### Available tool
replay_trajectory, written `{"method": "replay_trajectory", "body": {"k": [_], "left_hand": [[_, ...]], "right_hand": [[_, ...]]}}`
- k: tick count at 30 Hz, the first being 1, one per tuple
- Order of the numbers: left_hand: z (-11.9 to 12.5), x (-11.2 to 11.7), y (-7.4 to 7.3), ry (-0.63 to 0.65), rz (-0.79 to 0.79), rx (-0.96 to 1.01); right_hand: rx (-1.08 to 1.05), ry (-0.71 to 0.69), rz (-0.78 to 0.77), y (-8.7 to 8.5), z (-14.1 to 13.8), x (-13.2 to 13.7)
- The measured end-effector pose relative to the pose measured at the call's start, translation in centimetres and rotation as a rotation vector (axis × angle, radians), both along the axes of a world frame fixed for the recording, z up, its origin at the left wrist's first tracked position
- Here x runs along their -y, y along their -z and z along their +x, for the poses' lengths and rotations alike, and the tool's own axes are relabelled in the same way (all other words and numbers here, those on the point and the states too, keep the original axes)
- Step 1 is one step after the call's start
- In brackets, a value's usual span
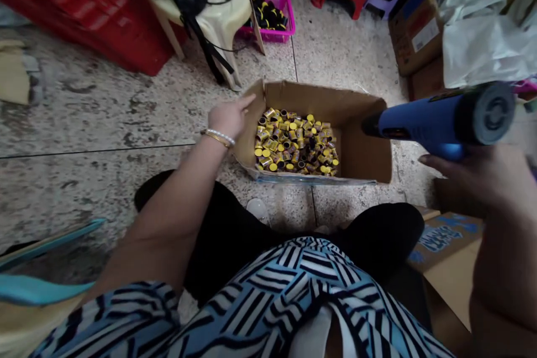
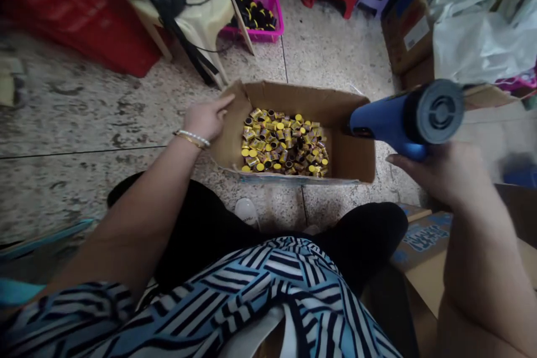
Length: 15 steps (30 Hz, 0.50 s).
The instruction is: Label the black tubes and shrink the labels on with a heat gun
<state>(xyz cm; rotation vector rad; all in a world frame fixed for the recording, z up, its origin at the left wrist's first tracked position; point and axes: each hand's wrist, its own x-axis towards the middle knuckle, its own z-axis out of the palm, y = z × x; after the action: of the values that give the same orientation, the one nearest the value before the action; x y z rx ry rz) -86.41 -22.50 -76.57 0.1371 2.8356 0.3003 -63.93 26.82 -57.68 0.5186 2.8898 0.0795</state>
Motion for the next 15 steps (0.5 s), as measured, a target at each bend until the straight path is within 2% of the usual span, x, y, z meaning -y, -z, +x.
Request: {"method": "replay_trajectory", "body": {"k": [4, 7, 11, 13, 15], "left_hand": [[0.1, -2.7, 0.7, 0.021, -0.004, -0.008], [-0.2, -3.7, 1.1, 0.006, 0.063, -0.011], [-0.2, -4.6, 1.3, 0.001, 0.067, -0.002], [-0.1, -4.7, 1.3, 0.006, 0.058, 0.004], [-0.1, -4.6, 1.3, 0.023, 0.042, 0.009]], "right_hand": [[0.204, 0.002, 0.036, 5.4, -0.4, 1.4], [0.269, -0.029, -0.005, 9.9, -1.0, 1.7], [0.331, -0.072, -0.088, 15.6, -3.1, 2.6], [0.28, -0.059, -0.082, 17.8, -4.3, 3.3], [0.23, -0.027, -0.074, 19.1, -5.1, 3.8]]}}
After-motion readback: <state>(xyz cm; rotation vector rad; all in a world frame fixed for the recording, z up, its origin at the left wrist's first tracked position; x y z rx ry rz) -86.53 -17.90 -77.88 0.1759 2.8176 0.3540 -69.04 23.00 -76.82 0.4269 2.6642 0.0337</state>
